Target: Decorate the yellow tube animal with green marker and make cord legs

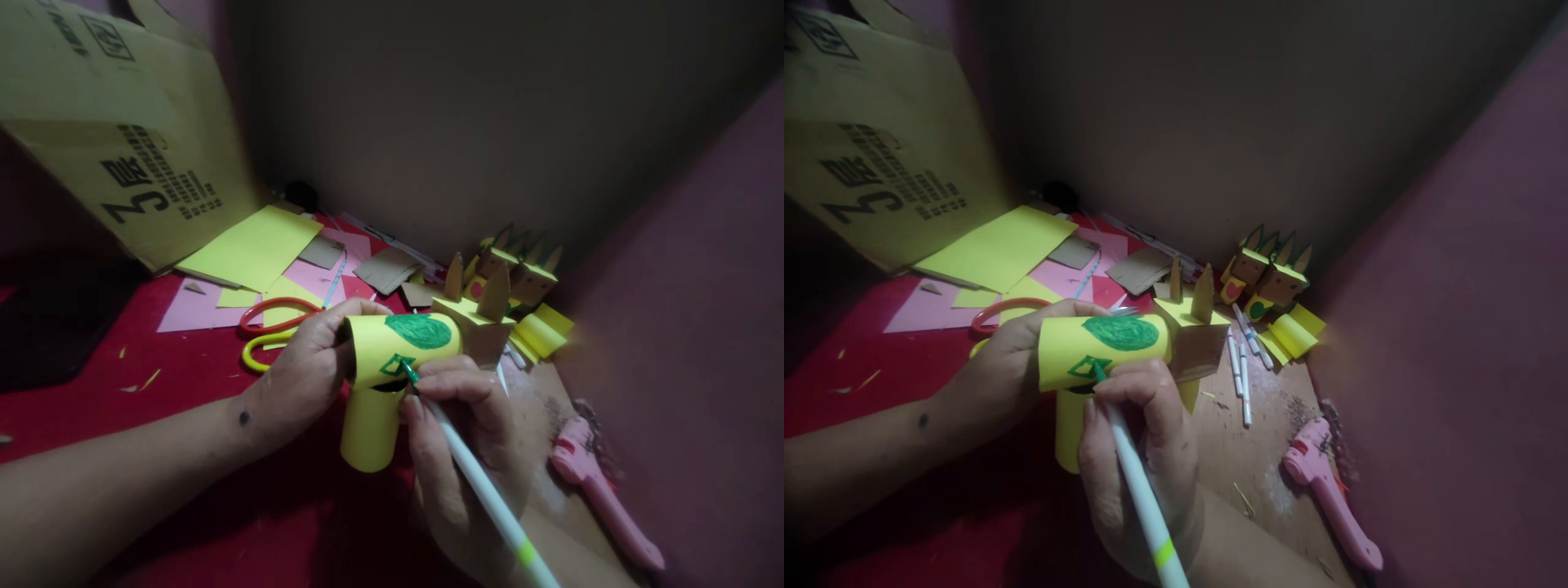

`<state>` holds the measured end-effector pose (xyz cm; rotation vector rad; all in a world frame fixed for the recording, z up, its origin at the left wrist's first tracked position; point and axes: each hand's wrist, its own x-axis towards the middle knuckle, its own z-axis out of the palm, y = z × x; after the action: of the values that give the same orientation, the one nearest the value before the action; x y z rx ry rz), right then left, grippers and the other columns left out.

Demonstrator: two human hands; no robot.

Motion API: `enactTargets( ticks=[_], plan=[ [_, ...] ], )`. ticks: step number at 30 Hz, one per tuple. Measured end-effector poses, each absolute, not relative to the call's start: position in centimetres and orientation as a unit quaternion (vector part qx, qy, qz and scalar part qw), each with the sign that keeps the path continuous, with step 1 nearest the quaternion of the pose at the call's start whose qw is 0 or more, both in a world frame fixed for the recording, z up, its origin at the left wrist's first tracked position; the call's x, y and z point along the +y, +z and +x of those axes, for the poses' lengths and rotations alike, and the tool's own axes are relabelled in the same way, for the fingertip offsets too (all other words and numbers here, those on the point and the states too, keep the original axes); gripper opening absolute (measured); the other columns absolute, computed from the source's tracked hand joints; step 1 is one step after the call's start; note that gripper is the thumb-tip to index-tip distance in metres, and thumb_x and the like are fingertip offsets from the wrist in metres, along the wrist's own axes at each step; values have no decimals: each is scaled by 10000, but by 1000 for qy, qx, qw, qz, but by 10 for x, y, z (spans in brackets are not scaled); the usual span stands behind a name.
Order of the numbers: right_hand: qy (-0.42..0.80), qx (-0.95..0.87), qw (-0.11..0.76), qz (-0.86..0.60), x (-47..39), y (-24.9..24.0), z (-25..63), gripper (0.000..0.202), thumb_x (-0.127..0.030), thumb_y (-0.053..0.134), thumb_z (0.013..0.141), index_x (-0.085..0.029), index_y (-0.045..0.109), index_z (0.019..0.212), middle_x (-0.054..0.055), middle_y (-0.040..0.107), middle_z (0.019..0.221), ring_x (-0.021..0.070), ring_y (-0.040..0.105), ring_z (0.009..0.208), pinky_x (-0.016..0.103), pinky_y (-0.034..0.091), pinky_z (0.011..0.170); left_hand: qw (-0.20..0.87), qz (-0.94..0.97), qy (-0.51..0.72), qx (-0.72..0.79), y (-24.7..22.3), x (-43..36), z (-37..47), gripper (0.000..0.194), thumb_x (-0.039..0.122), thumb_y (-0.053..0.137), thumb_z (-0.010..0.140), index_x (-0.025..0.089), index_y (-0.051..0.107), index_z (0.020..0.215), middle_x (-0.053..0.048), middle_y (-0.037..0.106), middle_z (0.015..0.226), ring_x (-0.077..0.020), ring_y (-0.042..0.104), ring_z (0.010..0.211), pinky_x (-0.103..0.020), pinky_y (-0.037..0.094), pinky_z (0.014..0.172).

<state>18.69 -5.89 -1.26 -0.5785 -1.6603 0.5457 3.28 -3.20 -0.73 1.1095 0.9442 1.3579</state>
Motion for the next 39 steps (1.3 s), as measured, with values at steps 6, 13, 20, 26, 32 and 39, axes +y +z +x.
enactTargets(
  ticks=[6, 13, 20, 26, 32, 39],
  plan=[
    [247, -710, 610, -253, -60, -14, 185, 279, -8, 554, 879, -251, 582, 1012, -1, 588, 915, 110, 593, 813, 230, 533, 731, 527, 488, 565, 406, -8, -33, 33, 252, 328, 756, 780, 210, 685, 992, -36, 754, 916, -221, 685, 825, -299, 536, 716],
    [258, -708, 607, -252, -62, -16, 187, 254, -48, 567, 903, -268, 594, 1027, 11, 594, 904, 134, 590, 783, 259, 537, 684, 510, 489, 567, 424, -8, -34, 32, 284, 353, 744, 783, 210, 689, 1022, -51, 761, 929, -245, 693, 818, -327, 540, 700],
    [254, -710, 607, -252, -61, -13, 188, 253, -35, 546, 888, -247, 584, 1020, 6, 582, 898, 124, 570, 780, 247, 526, 694, 530, 481, 559, 419, -8, -33, 33, 306, 336, 754, 775, 203, 670, 1038, -50, 753, 936, -231, 690, 834, -310, 538, 717],
    [241, -717, 601, -257, -61, -10, 188, 257, -23, 530, 878, -243, 572, 1004, -4, 566, 890, 111, 564, 761, 233, 513, 687, 531, 481, 559, 418, -9, -33, 31, 304, 348, 755, 781, 213, 671, 1039, -42, 747, 942, -217, 686, 827, -306, 535, 719],
    [240, -715, 604, -256, -62, -12, 187, 240, -32, 535, 898, -241, 573, 1009, 1, 566, 877, 121, 564, 774, 242, 507, 684, 535, 481, 555, 418, -9, -32, 31, 311, 356, 747, 786, 215, 668, 1051, -47, 750, 947, -229, 692, 839, -326, 539, 731],
    [268, -710, 604, -241, -60, -19, 188, 291, -16, 562, 904, -255, 594, 1066, 11, 586, 930, 123, 583, 835, 241, 516, 737, 523, 485, 551, 433, -8, -32, 32, 328, 368, 730, 776, 199, 667, 1050, -49, 751, 924, -236, 690, 821, -334, 535, 721]
  ],
)
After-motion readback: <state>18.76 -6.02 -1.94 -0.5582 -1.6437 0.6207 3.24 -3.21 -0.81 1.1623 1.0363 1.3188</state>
